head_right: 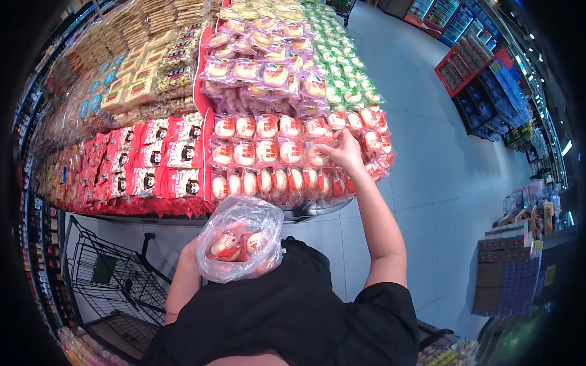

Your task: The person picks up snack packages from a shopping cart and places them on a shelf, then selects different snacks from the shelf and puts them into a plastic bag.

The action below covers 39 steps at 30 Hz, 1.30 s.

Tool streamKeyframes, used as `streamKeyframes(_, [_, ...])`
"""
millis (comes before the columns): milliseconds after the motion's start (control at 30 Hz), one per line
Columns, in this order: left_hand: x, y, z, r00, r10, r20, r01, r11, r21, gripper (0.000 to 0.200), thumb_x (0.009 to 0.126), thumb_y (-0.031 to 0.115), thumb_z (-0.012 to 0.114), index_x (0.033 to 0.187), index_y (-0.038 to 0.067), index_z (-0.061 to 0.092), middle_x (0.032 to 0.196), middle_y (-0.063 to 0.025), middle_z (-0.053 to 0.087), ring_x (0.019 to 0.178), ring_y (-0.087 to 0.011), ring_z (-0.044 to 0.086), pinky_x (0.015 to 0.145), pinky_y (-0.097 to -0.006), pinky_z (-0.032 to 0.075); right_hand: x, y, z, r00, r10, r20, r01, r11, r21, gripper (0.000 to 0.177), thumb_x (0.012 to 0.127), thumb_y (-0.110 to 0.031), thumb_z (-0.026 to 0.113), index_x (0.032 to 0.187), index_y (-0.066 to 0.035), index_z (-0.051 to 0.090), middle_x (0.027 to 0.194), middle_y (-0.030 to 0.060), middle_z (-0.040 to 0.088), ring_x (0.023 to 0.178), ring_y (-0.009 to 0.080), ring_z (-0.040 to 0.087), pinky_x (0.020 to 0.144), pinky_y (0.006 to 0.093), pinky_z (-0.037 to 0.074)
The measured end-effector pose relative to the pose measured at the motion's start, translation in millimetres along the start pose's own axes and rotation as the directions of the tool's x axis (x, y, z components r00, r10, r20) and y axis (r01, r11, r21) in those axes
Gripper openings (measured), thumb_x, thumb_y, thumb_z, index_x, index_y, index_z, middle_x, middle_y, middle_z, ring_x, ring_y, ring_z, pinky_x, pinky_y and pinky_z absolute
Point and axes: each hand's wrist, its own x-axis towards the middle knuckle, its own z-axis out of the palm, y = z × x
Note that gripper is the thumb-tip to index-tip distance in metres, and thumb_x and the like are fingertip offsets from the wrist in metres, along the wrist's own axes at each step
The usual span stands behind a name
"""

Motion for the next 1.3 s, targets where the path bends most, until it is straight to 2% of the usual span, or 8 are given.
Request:
streamKeyframes(167, [-1,0,1,1.000,-0.020,0.011,0.020,1.000,-0.020,0.060,0.092,0.021,0.067,0.143,-0.002,0.046,0.137,-0.0209,0.056,0.118,-0.0313,0.062,0.102,-0.0436,0.053,-25,-21,5,0.892,-0.349,-0.289,0.266,0.920,-0.290,0.043,0.073,-0.023,0.087,0.094,-0.003,0.055,0.079,0.0097,0.062,0.064,0.0200,0.061,0.064,0.0325,0.050])
streamKeyframes(300, [2,-1,4,0.996,-0.044,-0.082,0.040,0.998,-0.045,0.052,0.094,0.018,0.065,0.139,-0.003,0.049,0.135,-0.0204,0.057,0.116,-0.0298,0.064,0.100,-0.0419,0.055,-62,-63,11,0.771,-0.537,-0.342,0.525,0.840,-0.134,0.025,0.078,-0.015,0.080,0.082,-0.003,0.059,0.075,0.0062,0.057,0.059,0.0166,0.054,0.060,0.0311,0.044])
streamKeyframes(433, [8,1,14,0.999,-0.015,-0.037,0.016,0.999,0.033,0.047,0.096,0.016,0.063,0.137,-0.003,0.051,0.133,-0.0187,0.059,0.115,-0.0269,0.064,0.099,-0.0403,0.055,-142,-129,18,0.724,-0.661,0.197,0.624,0.749,0.221,0.009,0.084,-0.002,0.075,0.084,-0.003,0.066,0.083,0.0069,0.067,0.076,0.0165,0.064,0.064,0.0302,0.051])
streamKeyframes(533, [13,2,3,0.993,-0.035,-0.116,0.052,0.988,0.147,0.049,0.092,0.012,0.068,0.136,-0.003,0.052,0.131,-0.0158,0.061,0.114,-0.0234,0.064,0.098,-0.0377,0.055,-164,-131,44,0.381,-0.809,0.448,0.797,0.533,0.285,0.017,0.087,-0.008,0.069,0.103,-0.003,0.065,0.098,0.0110,0.068,0.086,0.0311,0.067,0.075,0.0420,0.056])
streamKeyframes(733, [6,0,-2,0.995,0.025,0.100,-0.048,0.971,0.236,0.056,0.081,0.005,0.077,0.133,0.000,0.055,0.126,-0.0115,0.063,0.111,-0.0200,0.064,0.096,-0.0343,0.055,-179,-144,57,0.408,-0.605,0.684,0.716,0.676,0.171,0.041,0.085,-0.014,0.072,0.121,-0.005,0.056,0.105,0.0140,0.067,0.094,0.0356,0.067,0.077,0.0441,0.056])
streamKeyframes(800, [6,-2,-4,0.999,0.050,0.021,-0.054,0.962,0.267,0.055,0.082,0.005,0.077,0.132,0.000,0.055,0.125,-0.0112,0.063,0.111,-0.0199,0.064,0.096,-0.0345,0.055,-184,-150,57,0.372,-0.602,0.706,0.740,0.652,0.166,0.051,0.082,-0.017,0.075,0.127,-0.006,0.053,0.110,0.0145,0.064,0.097,0.0363,0.067,0.077,0.0448,0.056])
streamKeyframes(933, [6,0,-15,0.994,-0.028,-0.110,0.047,0.983,0.177,0.056,0.085,0.008,0.075,0.135,0.000,0.053,0.129,-0.0113,0.062,0.113,-0.0191,0.064,0.096,-0.0344,0.055,-190,-151,67,0.346,-0.710,0.613,0.749,0.603,0.274,0.056,0.079,-0.019,0.077,0.127,-0.006,0.052,0.114,0.0133,0.060,0.102,0.0337,0.064,0.079,0.0432,0.055])
streamKeyframes(1300, [23,10,-2,1.000,0.009,-0.025,-0.002,0.958,0.288,0.045,0.091,0.013,0.069,0.132,0.001,0.056,0.127,-0.0117,0.063,0.112,-0.0196,0.064,0.095,-0.0353,0.055,-187,-143,86,0.304,-0.757,0.579,0.911,0.409,0.057,0.049,0.074,-0.016,0.072,0.121,-0.009,0.060,0.118,0.0089,0.059,0.104,0.0277,0.059,0.077,0.0367,0.056])
